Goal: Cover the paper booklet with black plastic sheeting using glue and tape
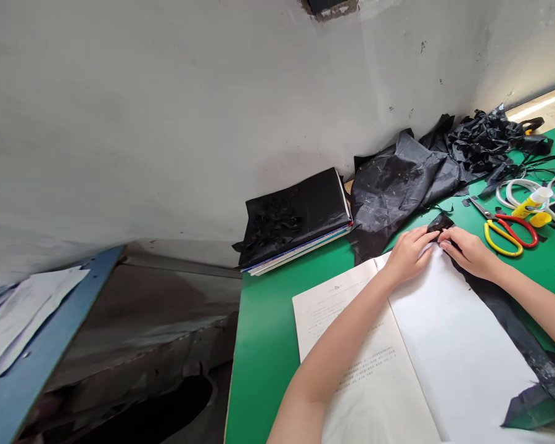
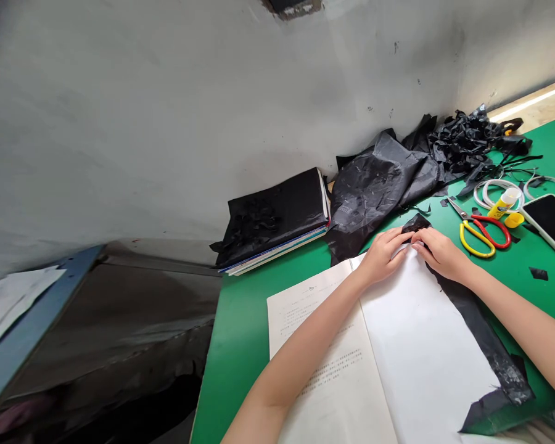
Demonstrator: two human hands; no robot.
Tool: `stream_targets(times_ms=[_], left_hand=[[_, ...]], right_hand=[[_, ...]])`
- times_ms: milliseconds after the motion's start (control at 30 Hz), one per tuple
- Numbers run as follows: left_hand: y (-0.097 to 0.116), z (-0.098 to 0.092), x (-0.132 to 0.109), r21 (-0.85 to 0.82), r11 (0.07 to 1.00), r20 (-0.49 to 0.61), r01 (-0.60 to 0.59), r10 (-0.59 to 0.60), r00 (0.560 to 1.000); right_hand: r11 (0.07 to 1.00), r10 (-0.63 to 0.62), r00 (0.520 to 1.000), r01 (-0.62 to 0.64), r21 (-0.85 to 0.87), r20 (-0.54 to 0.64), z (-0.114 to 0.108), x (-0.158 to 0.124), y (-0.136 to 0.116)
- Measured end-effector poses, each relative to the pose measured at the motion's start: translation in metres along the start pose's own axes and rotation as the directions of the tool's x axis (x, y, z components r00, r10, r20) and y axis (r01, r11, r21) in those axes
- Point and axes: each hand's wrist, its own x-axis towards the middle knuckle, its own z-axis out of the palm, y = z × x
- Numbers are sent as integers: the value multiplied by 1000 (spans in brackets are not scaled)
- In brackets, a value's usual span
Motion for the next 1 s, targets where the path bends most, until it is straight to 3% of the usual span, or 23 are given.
stream_targets(times_ms=[233, 633, 833, 1000], left_hand=[[0, -1, 0, -22, 1000, 10, 15, -15, 1000], [1, -1, 0, -18, 1000, 7, 3, -3, 1000], [2, -3, 0, 8, 997, -25, -81, 81, 996], [7, -5, -1, 54, 983, 33, -178, 177, 984]], right_hand=[[998, 11, 990, -19, -55, -141, -5, 3, -4], [995, 74, 975, -85, -44, -210, -2, 1, -2], [992, 99, 955, -117, -46, -280, 0, 2, -1], [970, 219, 896, -242, -11, -386, -3, 2, -3]])
